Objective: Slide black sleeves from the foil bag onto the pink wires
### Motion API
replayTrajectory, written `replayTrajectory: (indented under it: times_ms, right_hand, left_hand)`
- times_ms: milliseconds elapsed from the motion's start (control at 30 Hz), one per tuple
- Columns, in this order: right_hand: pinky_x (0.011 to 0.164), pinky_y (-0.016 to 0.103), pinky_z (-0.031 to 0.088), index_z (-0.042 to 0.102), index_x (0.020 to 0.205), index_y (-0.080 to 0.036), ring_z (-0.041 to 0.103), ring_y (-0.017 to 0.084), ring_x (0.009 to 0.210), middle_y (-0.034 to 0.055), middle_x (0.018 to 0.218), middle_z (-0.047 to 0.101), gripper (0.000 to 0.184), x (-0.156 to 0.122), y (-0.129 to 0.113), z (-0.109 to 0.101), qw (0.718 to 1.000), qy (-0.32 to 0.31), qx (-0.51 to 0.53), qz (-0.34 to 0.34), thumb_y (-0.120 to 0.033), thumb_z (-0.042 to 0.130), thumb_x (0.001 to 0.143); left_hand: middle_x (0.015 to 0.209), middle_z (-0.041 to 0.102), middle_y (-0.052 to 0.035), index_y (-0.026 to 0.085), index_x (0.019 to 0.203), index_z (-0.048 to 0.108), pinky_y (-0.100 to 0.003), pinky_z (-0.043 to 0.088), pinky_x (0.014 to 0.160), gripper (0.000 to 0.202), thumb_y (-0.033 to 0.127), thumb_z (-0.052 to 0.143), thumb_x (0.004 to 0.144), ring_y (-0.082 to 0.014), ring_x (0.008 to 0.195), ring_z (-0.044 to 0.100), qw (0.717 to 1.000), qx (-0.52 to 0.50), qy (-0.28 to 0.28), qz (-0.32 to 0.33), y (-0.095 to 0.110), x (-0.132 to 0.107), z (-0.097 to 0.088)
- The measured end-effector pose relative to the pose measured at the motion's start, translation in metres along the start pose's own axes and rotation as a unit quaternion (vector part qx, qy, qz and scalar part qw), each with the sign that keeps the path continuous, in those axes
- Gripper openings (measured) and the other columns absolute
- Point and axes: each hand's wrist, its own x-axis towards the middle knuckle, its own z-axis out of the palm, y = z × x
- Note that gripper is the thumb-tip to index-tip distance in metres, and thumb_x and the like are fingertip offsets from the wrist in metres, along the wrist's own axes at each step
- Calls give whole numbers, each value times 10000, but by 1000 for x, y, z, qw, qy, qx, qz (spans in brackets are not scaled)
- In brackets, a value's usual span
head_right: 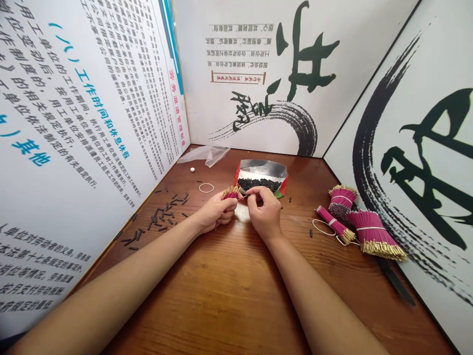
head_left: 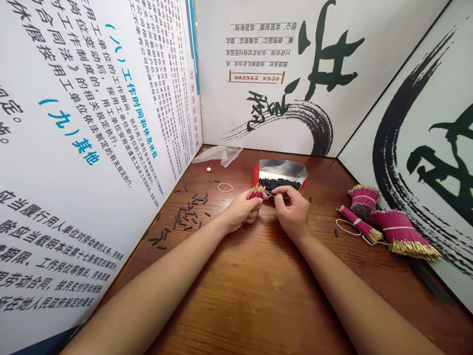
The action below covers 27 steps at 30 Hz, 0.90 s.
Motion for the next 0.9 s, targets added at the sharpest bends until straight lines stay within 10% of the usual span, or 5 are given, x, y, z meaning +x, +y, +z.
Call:
replayTrajectory:
  times_ms: [233,900]
  right_hand:
    - [717,310,520,637,1038,-214,617,162,731,19,831,679,190,-1,-2,4,1000,-13,21,1,-290,585,872]
    - [606,298,476,722,944,-194,582,150,606,36,779,720,234,-4,-2,5,999,-28,9,42,-393,627,866]
  left_hand:
    - [586,294,106,205,971,539,-147,115,357,151,221,573,825,-20,381,164,999,-40,9,-1,0,2,-3]
    - [583,310,110,183,946,521,-142,124,362,145,236,598,835,-15,375,174,998,-61,0,5,-3,4,-8]
